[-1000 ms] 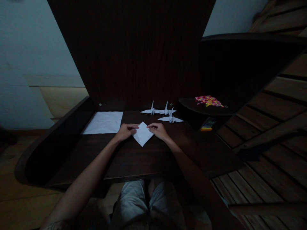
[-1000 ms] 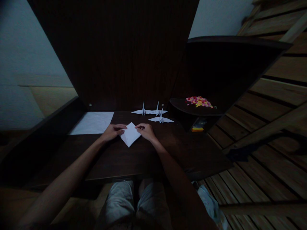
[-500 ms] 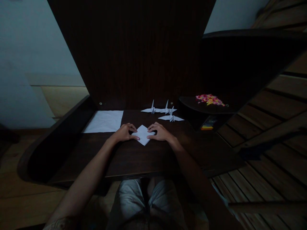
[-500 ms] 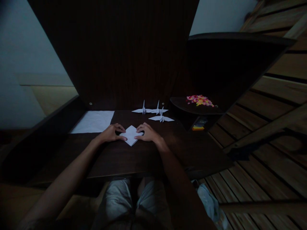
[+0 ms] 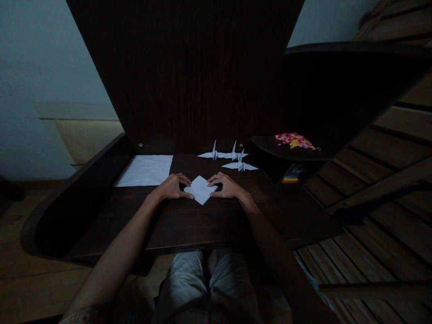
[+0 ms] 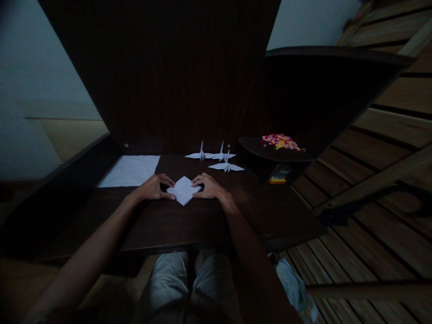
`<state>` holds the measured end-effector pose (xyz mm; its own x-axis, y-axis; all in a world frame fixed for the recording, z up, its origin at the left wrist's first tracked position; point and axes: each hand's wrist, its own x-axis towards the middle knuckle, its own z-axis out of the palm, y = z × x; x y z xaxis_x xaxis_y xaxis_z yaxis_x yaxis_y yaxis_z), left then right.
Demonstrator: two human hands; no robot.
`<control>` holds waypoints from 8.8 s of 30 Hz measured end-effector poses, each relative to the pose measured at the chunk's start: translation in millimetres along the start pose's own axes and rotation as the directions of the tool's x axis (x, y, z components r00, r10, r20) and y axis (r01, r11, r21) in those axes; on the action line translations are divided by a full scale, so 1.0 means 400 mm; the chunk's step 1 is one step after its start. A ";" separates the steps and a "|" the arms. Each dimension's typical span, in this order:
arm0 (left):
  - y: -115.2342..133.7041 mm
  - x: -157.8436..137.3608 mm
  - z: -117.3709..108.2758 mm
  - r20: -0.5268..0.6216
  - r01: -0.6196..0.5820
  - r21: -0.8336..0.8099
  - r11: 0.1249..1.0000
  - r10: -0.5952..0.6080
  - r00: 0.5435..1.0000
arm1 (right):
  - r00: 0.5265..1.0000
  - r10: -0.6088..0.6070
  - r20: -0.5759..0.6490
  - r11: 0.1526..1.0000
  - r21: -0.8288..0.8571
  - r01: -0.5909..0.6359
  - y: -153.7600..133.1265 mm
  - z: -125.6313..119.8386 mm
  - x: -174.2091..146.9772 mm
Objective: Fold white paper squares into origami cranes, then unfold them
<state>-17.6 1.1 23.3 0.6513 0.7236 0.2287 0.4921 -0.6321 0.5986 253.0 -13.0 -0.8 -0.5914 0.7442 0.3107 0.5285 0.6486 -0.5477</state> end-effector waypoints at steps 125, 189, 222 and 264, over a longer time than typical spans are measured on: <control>-0.002 0.022 0.090 -0.170 0.018 0.069 0.997 -0.006 0.985 | 0.788 0.512 -0.343 0.839 0.397 -0.372 -0.044 0.054 0.054; 0.005 0.027 0.112 -0.050 -0.054 0.111 0.992 0.059 0.997 | 0.919 0.245 -0.308 0.964 0.173 -0.199 -0.040 0.075 0.041; 0.047 0.026 0.097 -0.262 -0.015 0.006 1.000 0.016 0.965 | 0.821 0.455 -0.346 0.709 0.698 -0.098 -0.041 0.091 0.059; 0.044 0.039 0.067 0.132 0.312 -0.899 0.306 -0.491 0.861 | 0.800 0.535 -0.270 0.643 0.745 -0.179 -0.040 0.081 0.056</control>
<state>16.6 -6.2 16.8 0.3959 0.8967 -0.1982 -0.1657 0.2820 0.9450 211.5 -12.0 -10.4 -0.0262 0.9859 0.1651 -0.0081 0.1649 -0.9863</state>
